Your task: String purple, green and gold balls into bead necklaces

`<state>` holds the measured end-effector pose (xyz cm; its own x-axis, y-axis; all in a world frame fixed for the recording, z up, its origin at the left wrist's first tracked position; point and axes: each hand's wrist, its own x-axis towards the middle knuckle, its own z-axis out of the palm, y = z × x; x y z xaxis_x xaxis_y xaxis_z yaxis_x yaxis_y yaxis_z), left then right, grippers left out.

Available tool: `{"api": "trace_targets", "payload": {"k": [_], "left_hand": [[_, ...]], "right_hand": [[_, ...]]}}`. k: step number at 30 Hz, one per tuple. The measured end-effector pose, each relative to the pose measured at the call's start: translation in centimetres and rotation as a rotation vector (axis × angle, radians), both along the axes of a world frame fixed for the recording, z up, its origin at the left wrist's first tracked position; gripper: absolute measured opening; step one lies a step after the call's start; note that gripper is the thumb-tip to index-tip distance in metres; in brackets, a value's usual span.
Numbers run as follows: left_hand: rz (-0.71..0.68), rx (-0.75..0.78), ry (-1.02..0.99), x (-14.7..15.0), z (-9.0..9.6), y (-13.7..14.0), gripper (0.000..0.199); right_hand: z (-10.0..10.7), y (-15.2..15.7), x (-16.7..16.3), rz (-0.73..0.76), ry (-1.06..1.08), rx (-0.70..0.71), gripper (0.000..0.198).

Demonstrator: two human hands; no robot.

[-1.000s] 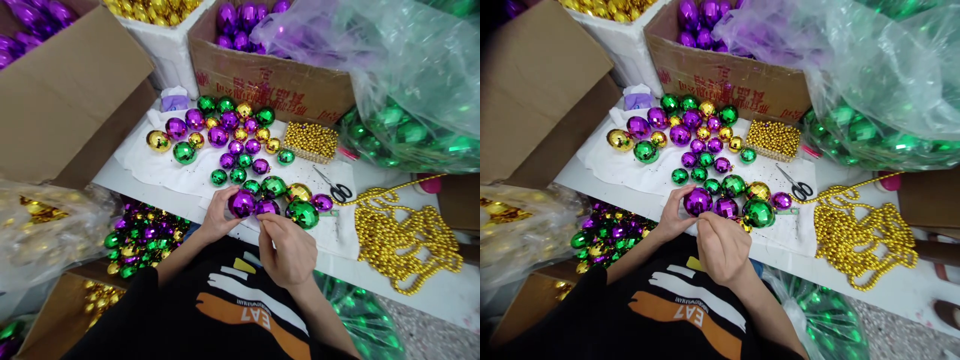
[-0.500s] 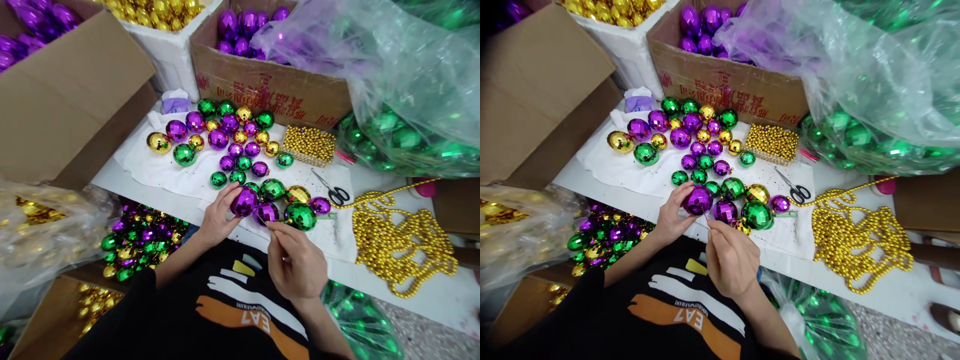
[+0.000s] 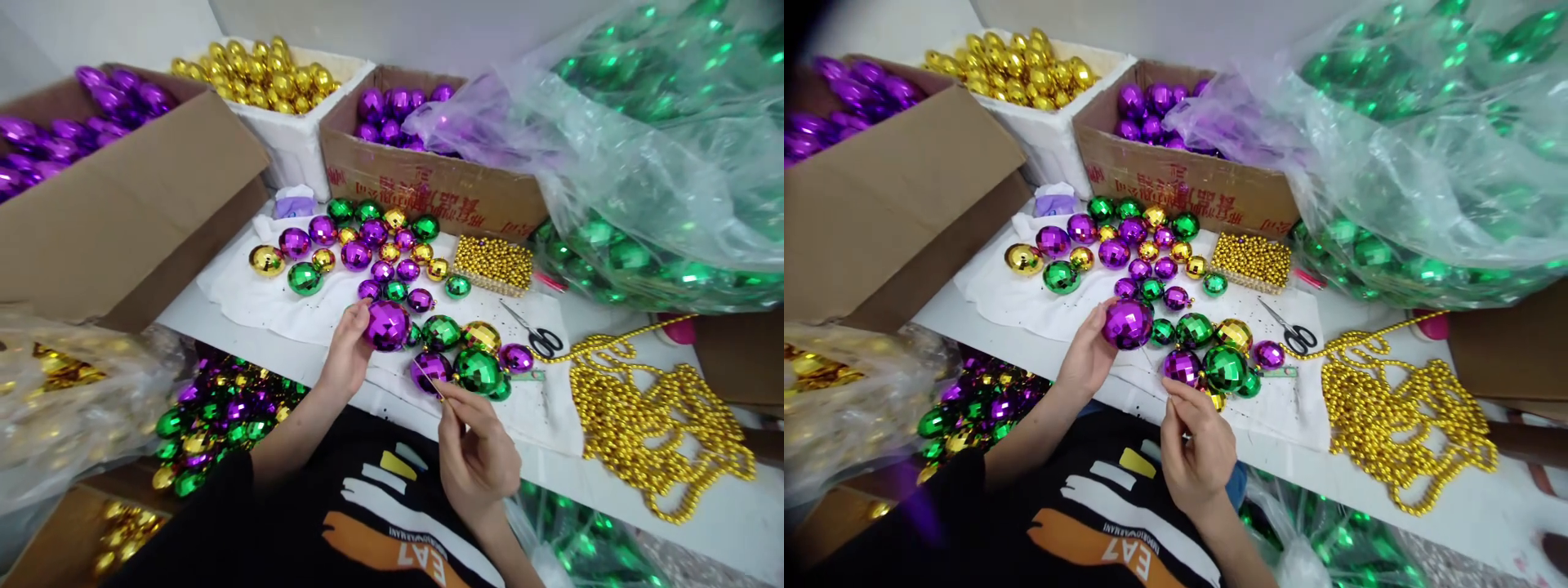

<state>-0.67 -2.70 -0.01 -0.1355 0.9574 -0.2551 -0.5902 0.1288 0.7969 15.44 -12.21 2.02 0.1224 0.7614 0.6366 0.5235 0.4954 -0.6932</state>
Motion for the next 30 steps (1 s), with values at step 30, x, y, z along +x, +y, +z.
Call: {"api": "trace_targets", "payload": {"k": [30], "left_hand": [[-0.222, -0.253, -0.404, -1.7, -0.9, -2.3, 0.038]], "right_hand": [[0.6, 1.9, -1.4, 0.029, 0.195, -0.081, 0.016]]}}
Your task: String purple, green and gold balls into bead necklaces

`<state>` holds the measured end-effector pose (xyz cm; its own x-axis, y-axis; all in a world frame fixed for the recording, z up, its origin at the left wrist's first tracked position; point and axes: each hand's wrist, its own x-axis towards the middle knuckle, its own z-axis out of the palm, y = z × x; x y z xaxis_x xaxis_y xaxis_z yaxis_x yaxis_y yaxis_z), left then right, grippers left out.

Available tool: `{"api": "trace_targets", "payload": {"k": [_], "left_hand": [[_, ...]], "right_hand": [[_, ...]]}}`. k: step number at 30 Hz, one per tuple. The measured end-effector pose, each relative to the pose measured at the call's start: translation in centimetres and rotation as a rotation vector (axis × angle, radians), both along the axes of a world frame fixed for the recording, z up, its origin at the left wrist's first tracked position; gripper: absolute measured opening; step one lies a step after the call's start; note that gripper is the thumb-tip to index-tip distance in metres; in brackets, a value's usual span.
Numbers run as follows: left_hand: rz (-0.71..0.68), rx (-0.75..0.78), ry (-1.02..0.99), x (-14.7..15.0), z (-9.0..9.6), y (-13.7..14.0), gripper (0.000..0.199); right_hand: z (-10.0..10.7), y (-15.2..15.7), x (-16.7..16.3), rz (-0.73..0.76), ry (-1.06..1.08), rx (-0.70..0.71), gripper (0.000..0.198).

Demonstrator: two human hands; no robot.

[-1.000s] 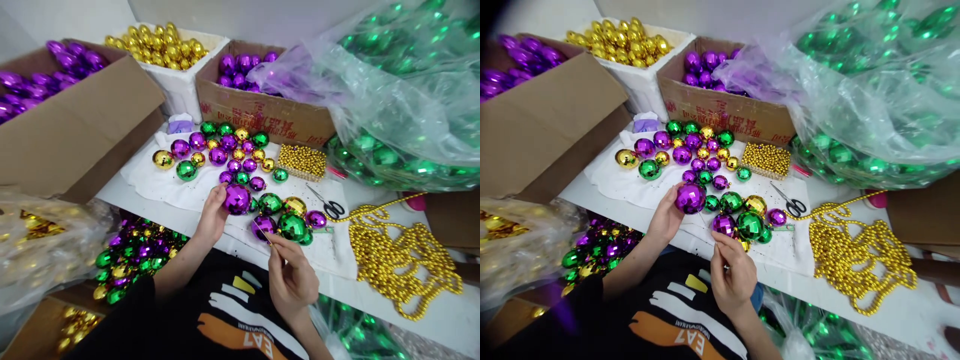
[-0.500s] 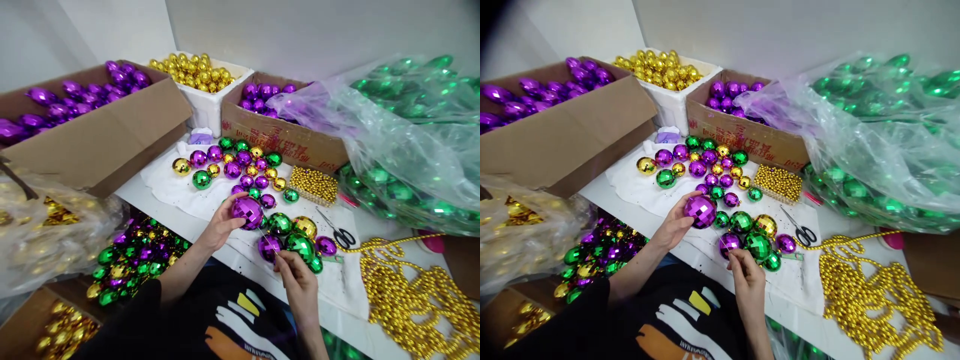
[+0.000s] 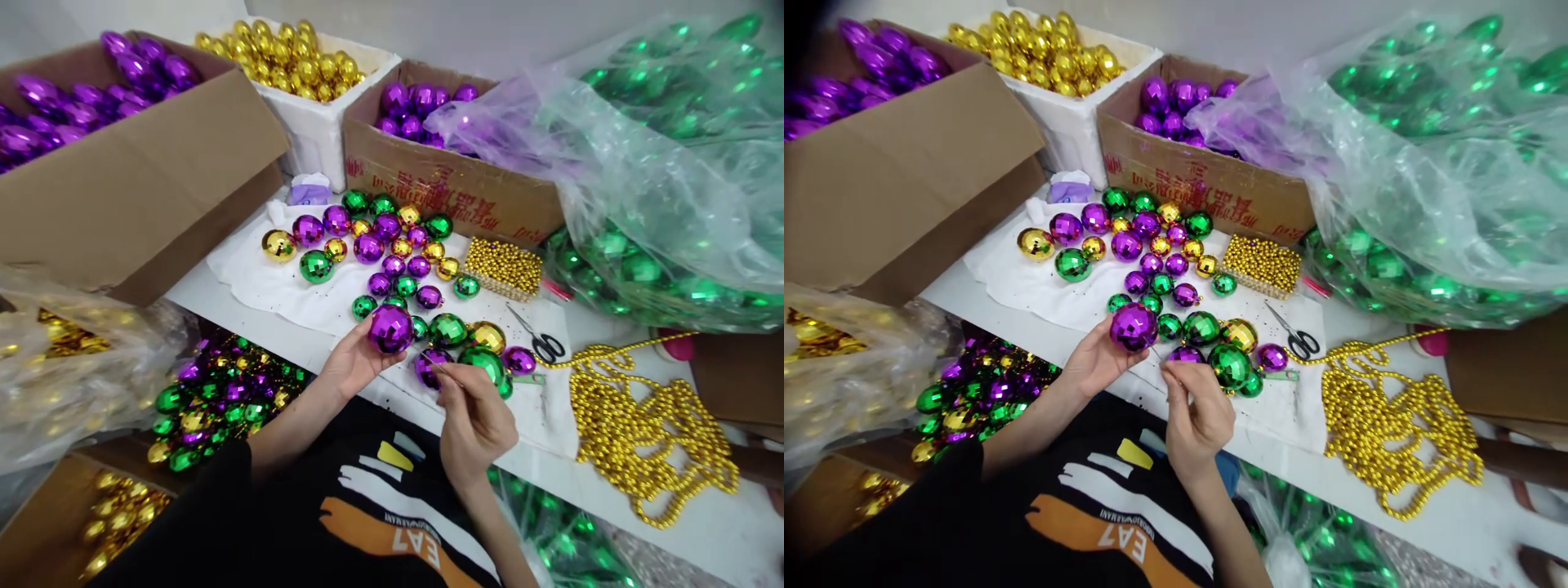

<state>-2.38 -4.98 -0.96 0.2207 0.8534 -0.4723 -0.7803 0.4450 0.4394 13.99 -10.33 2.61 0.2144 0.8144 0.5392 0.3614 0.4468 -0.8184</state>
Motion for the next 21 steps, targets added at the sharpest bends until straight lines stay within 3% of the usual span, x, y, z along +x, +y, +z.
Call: {"api": "trace_targets", "payload": {"k": [6, 14, 21], "left_hand": [[-0.052, -0.105, -0.092, 0.1, -0.5, -0.9, 0.044], [0.002, -0.147, -0.076, 0.2, -1.3, -1.5, 0.035], [0.009, -0.184, -0.086, 0.4, -0.8, -1.5, 0.033]], "right_hand": [[0.9, -0.3, -0.6, 0.045, -0.357, 0.196, 0.029], [0.4, -0.3, -1.1, 0.142, -0.345, 0.203, 0.026], [0.0, -0.2, -1.3, 0.108, -0.472, 0.28, 0.023]]}}
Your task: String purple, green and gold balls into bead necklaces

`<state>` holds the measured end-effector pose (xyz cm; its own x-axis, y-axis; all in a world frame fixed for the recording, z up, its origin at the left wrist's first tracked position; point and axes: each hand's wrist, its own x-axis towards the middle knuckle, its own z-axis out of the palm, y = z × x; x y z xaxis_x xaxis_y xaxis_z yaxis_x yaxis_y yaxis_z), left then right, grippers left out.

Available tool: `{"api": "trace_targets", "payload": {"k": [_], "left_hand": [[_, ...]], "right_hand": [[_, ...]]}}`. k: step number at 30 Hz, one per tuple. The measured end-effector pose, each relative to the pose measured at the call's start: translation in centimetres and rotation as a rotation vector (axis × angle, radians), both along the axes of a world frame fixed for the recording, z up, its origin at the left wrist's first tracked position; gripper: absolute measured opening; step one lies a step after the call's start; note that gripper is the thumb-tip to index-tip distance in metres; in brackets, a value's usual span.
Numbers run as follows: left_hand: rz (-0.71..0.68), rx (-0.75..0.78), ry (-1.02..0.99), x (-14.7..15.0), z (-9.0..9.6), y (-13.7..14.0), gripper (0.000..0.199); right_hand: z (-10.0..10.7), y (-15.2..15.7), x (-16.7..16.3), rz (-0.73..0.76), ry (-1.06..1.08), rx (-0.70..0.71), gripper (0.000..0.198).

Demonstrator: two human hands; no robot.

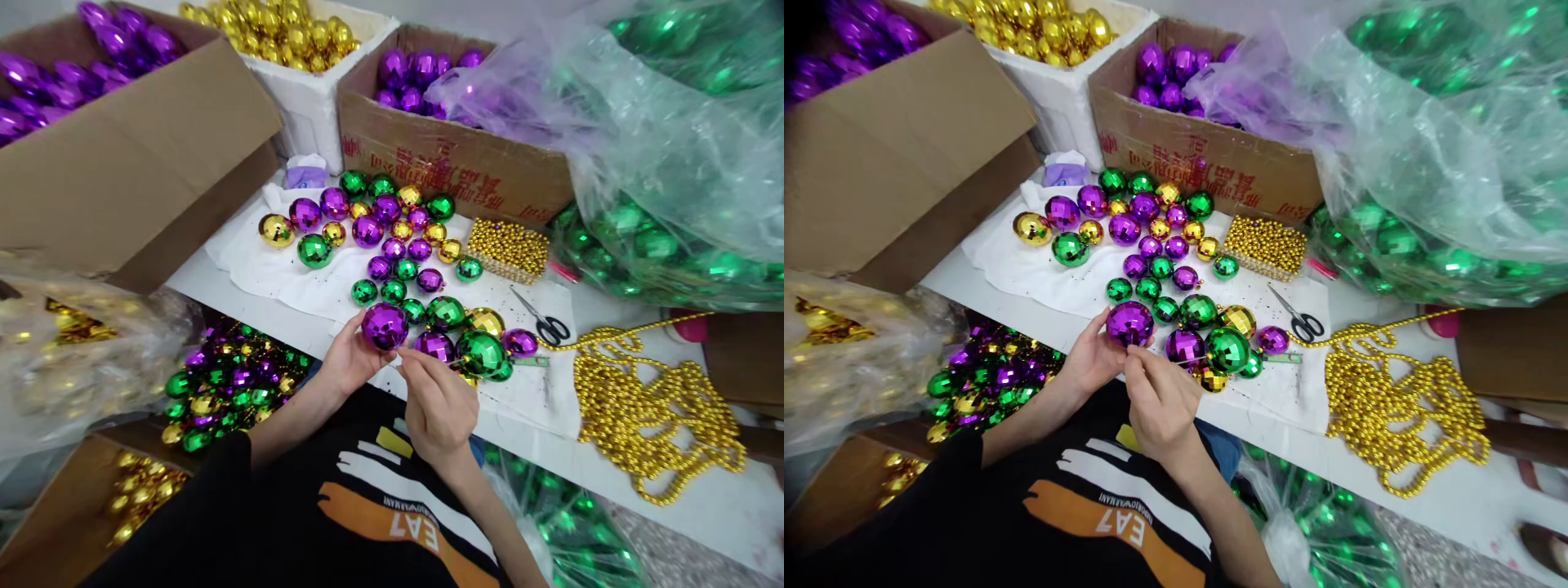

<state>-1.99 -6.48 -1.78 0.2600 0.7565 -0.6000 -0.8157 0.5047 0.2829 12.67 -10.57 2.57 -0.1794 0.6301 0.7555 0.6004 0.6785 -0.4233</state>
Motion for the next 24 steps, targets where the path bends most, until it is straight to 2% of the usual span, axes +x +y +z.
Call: {"api": "trace_targets", "payload": {"k": [3, 6, 9, 15, 24], "left_hand": [[0.006, -0.02, 0.027, -0.1, 0.3, 0.1, 0.031], [-0.005, -0.035, 0.04, -0.7, 0.6, 0.1, 0.038], [-0.015, -0.06, 0.027, -1.5, 1.0, 0.2, 0.046], [0.016, -0.083, 0.009, -2.1, 1.0, 0.2, 0.052], [0.018, -0.087, 0.054, -1.5, 0.9, -0.1, 0.05]], "right_hand": [[0.3, 0.4, -0.1, 0.021, 0.091, -0.052, 0.023], [0.9, 0.5, 0.1, 0.038, 0.242, -0.11, 0.024], [1.6, -0.2, 0.6, 0.007, 0.315, -0.084, 0.024], [2.4, -1.9, 1.7, -0.046, 0.309, -0.026, 0.023], [2.9, -1.8, 1.5, -0.048, 0.229, -0.002, 0.021]]}}
